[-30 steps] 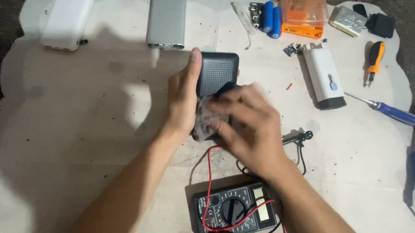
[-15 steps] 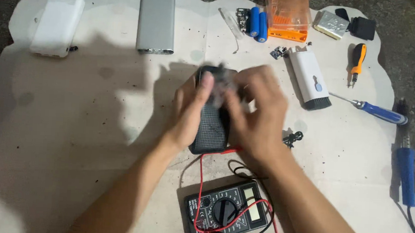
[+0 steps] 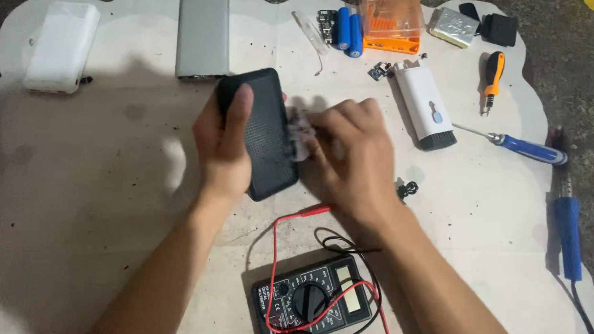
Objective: Disassembling and inspecting a power bank's internal components on a repair bench.
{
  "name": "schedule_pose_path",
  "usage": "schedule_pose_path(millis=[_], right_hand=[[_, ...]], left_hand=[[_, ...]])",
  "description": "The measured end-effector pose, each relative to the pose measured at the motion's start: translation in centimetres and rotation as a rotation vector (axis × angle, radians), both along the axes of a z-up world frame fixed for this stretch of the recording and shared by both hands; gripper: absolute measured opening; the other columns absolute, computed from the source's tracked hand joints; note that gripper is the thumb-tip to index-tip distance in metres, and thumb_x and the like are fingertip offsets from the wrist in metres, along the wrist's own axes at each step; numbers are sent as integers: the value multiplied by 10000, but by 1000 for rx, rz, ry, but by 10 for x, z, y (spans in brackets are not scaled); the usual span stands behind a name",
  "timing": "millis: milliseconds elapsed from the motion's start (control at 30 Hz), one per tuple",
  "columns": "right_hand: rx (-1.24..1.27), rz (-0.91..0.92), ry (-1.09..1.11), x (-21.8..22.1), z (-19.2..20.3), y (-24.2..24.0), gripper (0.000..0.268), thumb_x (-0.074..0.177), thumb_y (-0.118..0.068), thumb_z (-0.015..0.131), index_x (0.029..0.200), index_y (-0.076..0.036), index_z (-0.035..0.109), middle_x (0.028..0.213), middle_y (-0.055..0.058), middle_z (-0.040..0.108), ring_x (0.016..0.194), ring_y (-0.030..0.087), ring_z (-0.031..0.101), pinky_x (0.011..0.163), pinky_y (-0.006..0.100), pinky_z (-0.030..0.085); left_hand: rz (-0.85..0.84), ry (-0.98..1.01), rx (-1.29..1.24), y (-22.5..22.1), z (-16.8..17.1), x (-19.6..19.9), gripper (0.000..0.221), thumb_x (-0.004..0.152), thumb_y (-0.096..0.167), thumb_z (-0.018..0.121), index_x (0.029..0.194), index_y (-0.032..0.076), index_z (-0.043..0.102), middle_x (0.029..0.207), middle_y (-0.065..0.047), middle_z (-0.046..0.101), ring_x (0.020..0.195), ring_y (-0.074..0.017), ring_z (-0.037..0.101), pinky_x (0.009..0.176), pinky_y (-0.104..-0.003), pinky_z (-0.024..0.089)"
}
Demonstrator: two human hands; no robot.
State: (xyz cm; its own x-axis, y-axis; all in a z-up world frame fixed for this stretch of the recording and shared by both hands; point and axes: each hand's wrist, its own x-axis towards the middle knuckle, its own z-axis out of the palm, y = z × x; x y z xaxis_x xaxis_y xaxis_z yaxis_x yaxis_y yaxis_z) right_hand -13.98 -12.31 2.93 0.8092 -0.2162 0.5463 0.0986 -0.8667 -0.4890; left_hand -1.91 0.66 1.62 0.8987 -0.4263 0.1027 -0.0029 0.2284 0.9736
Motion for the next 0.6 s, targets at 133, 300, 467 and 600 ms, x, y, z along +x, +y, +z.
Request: schedule_pose_path(millis=[133,300,467,600], right_hand=[[69,-50,111,6,-15,-20,274,848,-195,774,1109,-116,757,939,106,634,946,349,562,832,457,501],[-201,-398,65,-20,-10,-83,479,918,-355,840,1306,-127,675,1200,168,607,1082,363,514,812,488,415],[-191,-853,472,-39,-22,-121,834,847,-701,803,1385,-88,627,1258,260,586,1096,472,465,814,595,381],[-185,-694,277,-37,1,-102,519,884,-537,819,1137,-85,792,996,155,726,872,327,602,650,461,434]], left_hand=[[-92,-77,-114,5,7,-2,383,1029,428,538,1049,67,662,1009,-156,779,810,-200,779,673,-327,668],[-223,289,-215,3,15,4,663,875,516,554,1129,-88,660,945,-243,749,680,-299,736,541,-406,610],[-301,219,-87,6,28,-1,588,876,476,561,1098,-62,647,938,-204,746,728,-295,762,531,-408,639],[-386,243,-102,6,16,2,671,904,559,469,1115,-42,680,898,-207,756,692,-250,732,535,-350,595]])
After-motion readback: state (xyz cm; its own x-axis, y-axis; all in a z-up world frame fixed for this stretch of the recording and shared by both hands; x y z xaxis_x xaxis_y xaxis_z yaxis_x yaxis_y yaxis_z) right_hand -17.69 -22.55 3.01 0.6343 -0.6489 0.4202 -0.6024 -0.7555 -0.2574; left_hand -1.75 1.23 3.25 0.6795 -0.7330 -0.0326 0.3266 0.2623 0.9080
